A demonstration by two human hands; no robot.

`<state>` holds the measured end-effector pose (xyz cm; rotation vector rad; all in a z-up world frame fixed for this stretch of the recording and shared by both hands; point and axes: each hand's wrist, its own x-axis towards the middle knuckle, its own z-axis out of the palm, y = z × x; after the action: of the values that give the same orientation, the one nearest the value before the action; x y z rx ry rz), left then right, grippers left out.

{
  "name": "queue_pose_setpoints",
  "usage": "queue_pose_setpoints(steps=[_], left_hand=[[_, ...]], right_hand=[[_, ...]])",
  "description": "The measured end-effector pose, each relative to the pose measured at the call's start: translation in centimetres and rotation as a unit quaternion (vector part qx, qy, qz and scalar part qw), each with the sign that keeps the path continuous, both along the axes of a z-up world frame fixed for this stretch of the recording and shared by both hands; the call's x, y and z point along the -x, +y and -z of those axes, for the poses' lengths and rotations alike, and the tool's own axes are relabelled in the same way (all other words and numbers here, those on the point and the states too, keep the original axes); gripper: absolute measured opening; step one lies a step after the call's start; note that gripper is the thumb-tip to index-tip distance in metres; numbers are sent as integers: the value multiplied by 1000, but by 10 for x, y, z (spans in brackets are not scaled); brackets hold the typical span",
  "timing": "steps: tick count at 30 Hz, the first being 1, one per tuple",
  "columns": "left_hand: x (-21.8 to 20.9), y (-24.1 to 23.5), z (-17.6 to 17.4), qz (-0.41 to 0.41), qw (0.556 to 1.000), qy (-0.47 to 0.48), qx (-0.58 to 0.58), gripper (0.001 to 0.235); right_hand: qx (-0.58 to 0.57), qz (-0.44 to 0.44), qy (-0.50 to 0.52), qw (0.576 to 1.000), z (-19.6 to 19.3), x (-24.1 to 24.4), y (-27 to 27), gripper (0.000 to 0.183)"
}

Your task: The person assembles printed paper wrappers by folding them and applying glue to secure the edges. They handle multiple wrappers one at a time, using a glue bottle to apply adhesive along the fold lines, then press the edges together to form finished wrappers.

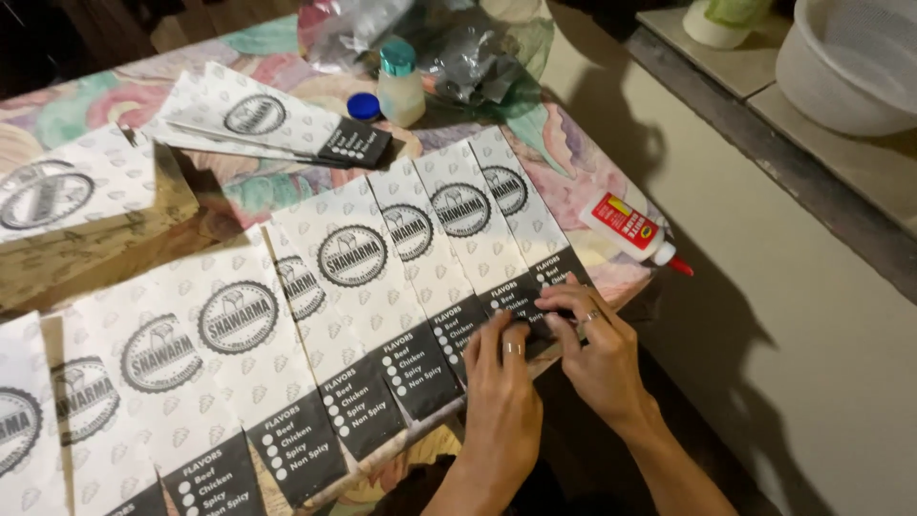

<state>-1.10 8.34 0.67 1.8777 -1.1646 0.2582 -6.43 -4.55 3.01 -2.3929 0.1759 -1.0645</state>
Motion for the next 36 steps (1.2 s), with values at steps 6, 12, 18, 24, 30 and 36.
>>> queue_pose_setpoints(steps=[6, 12, 18, 24, 30, 36], left_hand=[[-9, 51, 2, -58, 997, -38, 16, 20], [-19, 62, 12, -54, 998, 10, -21, 23], [-18, 62, 8, -40, 999, -9, -7, 18], [-20, 64, 8, -16, 999, -46, 14, 15], [-19, 56, 5, -57, 998, -3, -22, 9], [-25, 50, 5, -88, 987, 134, -20, 7]], right_hand=[[16, -100, 23, 995, 10, 11, 5, 32], [0, -228, 84, 970, 19, 9, 0, 35], [36, -249, 55, 966, 20, 7, -7, 28], [25, -260, 31, 965, 19, 4, -4, 15], [-37, -204, 32, 978, 9, -7, 14, 5], [-75, -160, 52, 983, -6, -10, 22, 13]])
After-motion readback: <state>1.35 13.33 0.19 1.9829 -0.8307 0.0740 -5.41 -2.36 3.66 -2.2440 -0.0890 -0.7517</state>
